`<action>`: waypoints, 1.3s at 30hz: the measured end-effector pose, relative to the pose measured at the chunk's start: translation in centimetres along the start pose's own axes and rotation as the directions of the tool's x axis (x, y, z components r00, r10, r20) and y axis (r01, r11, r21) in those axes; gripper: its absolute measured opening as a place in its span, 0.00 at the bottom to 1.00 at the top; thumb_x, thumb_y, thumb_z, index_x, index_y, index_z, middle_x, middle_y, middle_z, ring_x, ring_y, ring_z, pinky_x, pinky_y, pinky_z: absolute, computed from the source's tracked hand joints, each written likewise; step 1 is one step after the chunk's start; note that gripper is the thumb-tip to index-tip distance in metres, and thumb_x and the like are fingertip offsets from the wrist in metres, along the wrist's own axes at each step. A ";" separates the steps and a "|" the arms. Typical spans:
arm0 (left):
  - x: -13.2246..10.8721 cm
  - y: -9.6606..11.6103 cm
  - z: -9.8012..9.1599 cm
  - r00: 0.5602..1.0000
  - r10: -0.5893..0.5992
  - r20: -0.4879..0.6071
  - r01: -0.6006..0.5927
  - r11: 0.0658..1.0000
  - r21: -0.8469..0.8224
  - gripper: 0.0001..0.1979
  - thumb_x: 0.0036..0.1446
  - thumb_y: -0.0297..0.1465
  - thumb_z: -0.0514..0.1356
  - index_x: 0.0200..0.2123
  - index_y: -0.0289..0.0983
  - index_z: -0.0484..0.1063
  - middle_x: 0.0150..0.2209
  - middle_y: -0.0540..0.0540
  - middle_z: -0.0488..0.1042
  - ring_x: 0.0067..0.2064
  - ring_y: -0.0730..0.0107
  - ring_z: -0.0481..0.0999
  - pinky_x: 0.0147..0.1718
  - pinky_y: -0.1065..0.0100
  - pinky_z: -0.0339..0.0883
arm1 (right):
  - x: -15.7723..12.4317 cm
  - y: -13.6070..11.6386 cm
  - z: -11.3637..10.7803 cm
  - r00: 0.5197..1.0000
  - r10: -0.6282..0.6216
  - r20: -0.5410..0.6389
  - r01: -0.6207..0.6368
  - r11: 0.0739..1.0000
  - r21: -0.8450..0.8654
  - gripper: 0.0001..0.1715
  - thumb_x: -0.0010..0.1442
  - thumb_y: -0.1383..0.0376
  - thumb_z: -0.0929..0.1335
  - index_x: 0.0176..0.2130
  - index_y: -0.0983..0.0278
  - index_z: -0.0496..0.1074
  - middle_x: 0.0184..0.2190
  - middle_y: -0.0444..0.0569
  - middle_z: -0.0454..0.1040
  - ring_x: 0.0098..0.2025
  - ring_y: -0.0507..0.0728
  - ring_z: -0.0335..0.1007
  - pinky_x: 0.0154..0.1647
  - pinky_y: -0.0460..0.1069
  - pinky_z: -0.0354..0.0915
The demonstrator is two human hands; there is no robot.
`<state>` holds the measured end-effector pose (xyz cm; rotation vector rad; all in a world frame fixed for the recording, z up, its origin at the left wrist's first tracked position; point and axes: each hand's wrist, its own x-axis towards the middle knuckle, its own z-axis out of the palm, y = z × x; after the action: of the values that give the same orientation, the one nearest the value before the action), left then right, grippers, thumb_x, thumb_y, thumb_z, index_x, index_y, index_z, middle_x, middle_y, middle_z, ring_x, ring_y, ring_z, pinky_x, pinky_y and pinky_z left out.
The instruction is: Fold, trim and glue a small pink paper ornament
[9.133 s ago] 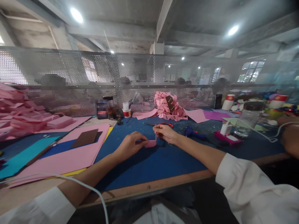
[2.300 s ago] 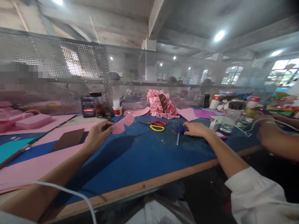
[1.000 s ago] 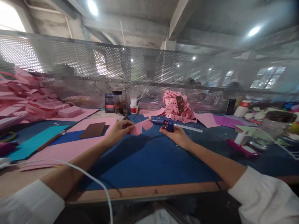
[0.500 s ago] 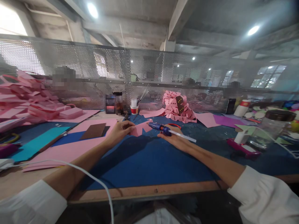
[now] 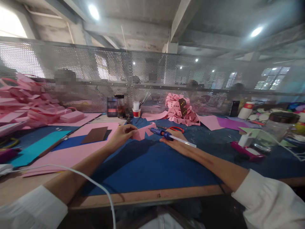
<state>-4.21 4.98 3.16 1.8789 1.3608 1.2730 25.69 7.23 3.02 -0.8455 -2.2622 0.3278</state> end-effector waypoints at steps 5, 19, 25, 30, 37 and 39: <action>-0.1 0.0 0.0 1.000 -0.001 0.011 0.001 1.000 0.000 0.13 0.56 0.39 0.62 0.36 0.35 0.76 0.28 0.51 0.73 0.29 0.72 0.70 0.30 0.71 0.65 | 0.1 0.1 0.1 1.000 0.014 0.007 -0.014 1.000 -0.026 0.17 0.61 0.51 0.68 0.39 0.61 0.68 0.30 0.44 0.72 0.30 0.53 0.65 0.31 0.46 0.56; 0.0 -0.3 0.1 1.000 0.016 0.014 -0.016 1.000 0.017 0.14 0.56 0.41 0.61 0.37 0.36 0.76 0.28 0.49 0.74 0.30 0.71 0.71 0.30 0.70 0.65 | 0.0 0.0 0.0 1.000 0.007 0.010 -0.006 0.999 -0.035 0.16 0.61 0.51 0.68 0.36 0.62 0.67 0.30 0.44 0.72 0.30 0.53 0.65 0.30 0.47 0.55; 0.0 -0.2 0.1 1.000 0.006 0.012 -0.006 1.000 0.009 0.14 0.55 0.41 0.62 0.37 0.36 0.76 0.28 0.49 0.74 0.29 0.71 0.71 0.30 0.70 0.65 | 0.0 -0.2 -0.1 1.000 0.021 0.014 -0.021 0.999 -0.032 0.16 0.61 0.52 0.68 0.35 0.62 0.67 0.30 0.45 0.71 0.30 0.53 0.64 0.30 0.46 0.55; 0.0 -0.3 0.1 1.000 0.016 0.018 -0.016 1.000 -0.006 0.14 0.55 0.40 0.62 0.37 0.35 0.76 0.28 0.50 0.74 0.29 0.72 0.71 0.30 0.71 0.65 | 0.0 -0.6 -0.3 0.999 0.037 0.027 -0.037 0.999 -0.018 0.17 0.61 0.52 0.68 0.33 0.62 0.66 0.28 0.44 0.70 0.30 0.53 0.63 0.30 0.46 0.54; -0.1 -0.2 0.1 1.000 0.013 0.018 -0.013 1.000 0.004 0.13 0.55 0.40 0.62 0.37 0.35 0.76 0.28 0.49 0.74 0.30 0.71 0.71 0.30 0.70 0.65 | -0.1 -0.5 -0.2 0.999 0.031 0.028 -0.031 0.999 -0.018 0.17 0.61 0.52 0.68 0.33 0.63 0.65 0.28 0.43 0.69 0.28 0.52 0.62 0.29 0.46 0.53; -0.1 0.0 0.1 1.000 0.018 0.018 -0.018 1.000 0.007 0.13 0.55 0.40 0.61 0.37 0.35 0.76 0.28 0.49 0.74 0.30 0.71 0.71 0.30 0.70 0.65 | -0.1 -0.4 -0.2 0.999 0.026 0.026 -0.026 1.000 -0.015 0.17 0.61 0.52 0.68 0.33 0.63 0.65 0.28 0.43 0.69 0.29 0.52 0.62 0.29 0.46 0.53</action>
<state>-4.13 4.89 3.02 1.9070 1.3432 1.2584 25.67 6.89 3.27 -0.8836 -2.2822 0.3369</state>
